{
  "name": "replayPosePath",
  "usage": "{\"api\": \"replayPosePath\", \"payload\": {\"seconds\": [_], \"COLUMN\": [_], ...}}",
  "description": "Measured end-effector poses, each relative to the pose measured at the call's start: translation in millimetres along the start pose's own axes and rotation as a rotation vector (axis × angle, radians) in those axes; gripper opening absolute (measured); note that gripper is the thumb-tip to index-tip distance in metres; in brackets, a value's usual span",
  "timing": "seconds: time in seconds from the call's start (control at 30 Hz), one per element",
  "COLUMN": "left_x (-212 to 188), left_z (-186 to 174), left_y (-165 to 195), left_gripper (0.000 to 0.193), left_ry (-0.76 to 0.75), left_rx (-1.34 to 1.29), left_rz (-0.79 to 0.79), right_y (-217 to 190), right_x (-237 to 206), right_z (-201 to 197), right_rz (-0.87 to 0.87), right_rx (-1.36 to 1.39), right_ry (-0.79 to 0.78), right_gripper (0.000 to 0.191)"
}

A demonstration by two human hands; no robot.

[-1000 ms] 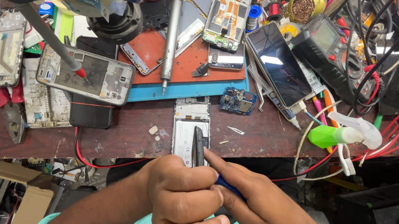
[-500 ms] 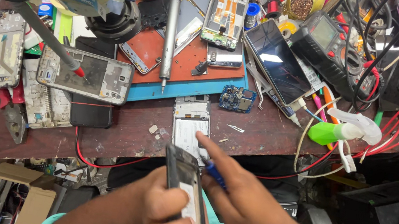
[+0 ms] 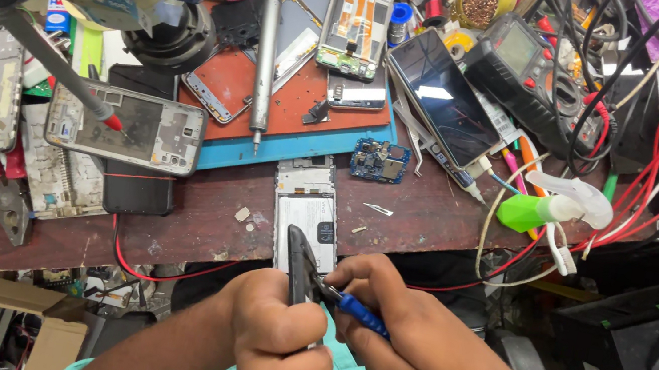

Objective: The person uses a hot air gun and pliers to remove a component from a disassembled smartphone, then transfers the component to another phone and connects a circuit board to the battery.

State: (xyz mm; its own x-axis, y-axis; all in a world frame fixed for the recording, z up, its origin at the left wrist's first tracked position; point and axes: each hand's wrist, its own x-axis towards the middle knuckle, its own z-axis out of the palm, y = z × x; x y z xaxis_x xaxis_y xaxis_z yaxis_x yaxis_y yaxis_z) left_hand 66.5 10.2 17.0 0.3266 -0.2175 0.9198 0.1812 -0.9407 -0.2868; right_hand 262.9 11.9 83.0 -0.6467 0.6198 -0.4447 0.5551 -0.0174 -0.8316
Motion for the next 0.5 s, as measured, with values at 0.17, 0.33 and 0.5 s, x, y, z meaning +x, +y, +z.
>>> {"api": "replayPosePath", "payload": {"seconds": [0.17,0.33,0.5], "left_x": [-1.3,-3.0,-24.6], "left_z": [-1.7,9.4,8.4], "left_y": [-2.3,-5.0,13.2], "left_gripper": [0.015,0.02,0.035], "left_ry": [-0.133,-0.119,-0.041], "left_rx": [0.009,0.067,0.184], "left_rz": [0.027,0.059,-0.129], "right_y": [5.6,8.9,12.9], "right_x": [14.9,19.4,21.7], "right_z": [-16.2,-10.5,10.8], "right_rz": [-0.099,-0.131,-0.224], "right_rx": [0.164,0.059,0.044], "right_ry": [-0.186,-0.208,-0.096], "right_gripper": [0.054,0.083,0.082]}}
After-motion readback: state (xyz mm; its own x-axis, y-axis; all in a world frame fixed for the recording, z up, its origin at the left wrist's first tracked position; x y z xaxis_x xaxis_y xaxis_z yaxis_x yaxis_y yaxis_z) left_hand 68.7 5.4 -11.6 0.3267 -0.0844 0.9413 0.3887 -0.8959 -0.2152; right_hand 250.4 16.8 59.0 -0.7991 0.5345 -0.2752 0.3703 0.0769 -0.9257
